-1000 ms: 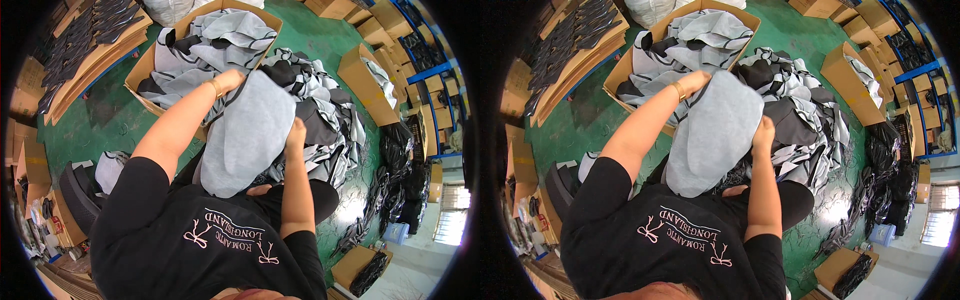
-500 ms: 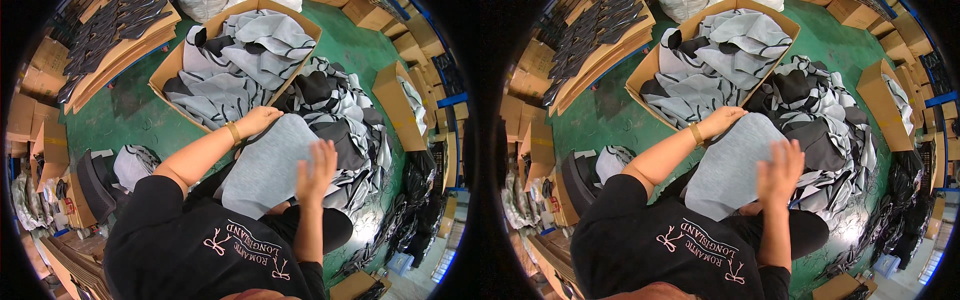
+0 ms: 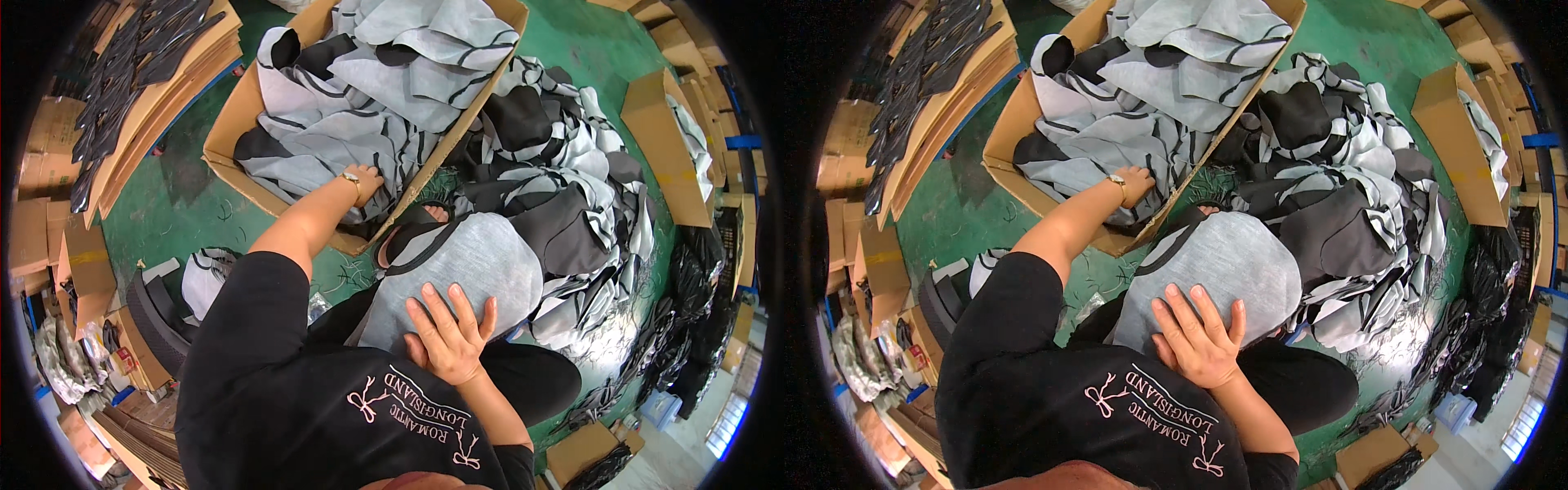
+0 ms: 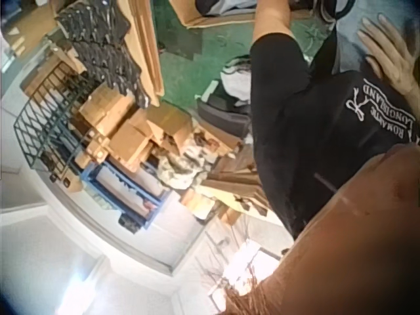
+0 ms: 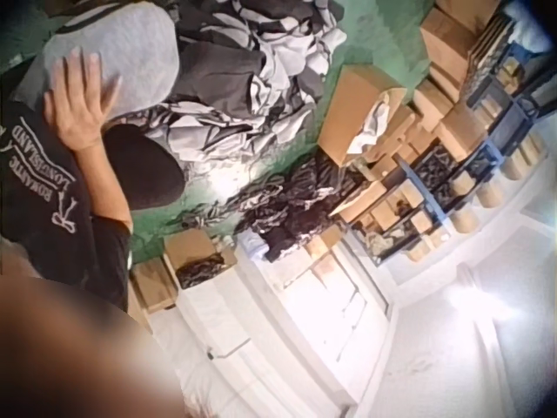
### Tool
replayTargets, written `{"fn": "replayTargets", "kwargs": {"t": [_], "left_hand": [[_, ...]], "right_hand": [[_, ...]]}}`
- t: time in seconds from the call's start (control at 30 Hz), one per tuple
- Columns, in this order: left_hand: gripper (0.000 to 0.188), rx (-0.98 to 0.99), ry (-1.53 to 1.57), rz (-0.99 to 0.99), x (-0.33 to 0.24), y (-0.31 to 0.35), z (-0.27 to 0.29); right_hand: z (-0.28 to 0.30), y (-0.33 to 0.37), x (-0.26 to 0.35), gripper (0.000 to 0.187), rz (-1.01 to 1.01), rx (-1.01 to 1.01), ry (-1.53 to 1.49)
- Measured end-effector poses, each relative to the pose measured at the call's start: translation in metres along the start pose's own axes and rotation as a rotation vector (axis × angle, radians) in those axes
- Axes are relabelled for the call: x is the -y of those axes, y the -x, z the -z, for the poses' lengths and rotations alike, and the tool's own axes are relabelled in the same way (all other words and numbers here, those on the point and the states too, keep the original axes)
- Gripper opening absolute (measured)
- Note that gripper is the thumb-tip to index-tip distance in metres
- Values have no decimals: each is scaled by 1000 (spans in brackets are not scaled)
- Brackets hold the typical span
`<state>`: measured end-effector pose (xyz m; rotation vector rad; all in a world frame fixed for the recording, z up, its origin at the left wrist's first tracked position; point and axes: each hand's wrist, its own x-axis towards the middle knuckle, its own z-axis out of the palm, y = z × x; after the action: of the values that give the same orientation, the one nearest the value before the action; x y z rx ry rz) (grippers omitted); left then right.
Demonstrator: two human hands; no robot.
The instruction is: Inspecting and sorting gray fabric pieces with black trim in a warehouse environment.
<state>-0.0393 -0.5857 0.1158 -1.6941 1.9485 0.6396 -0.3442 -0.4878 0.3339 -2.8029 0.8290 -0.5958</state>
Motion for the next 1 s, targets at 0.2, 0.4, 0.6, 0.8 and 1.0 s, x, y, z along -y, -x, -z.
{"fn": "replayTargets", "kwargs": {"t": [0.2,0.4,0.6,0.8,1.0], "left_hand": [[30,121,-136,32,20,18,7],[29,-324,112,-64,44,95,52],[48,-877,530,146,57,165,100],[70,-833,635,166,76,225,155],[75,-955,728,221,27,285,206]], "right_hand": [[2,-7,2,33,22,-10,-50],[4,-4,5,39,42,-66,-71],[7,0,10,38,77,-143,-90],[8,3,13,37,111,-210,-102],[10,10,13,38,101,-215,-99]]}}
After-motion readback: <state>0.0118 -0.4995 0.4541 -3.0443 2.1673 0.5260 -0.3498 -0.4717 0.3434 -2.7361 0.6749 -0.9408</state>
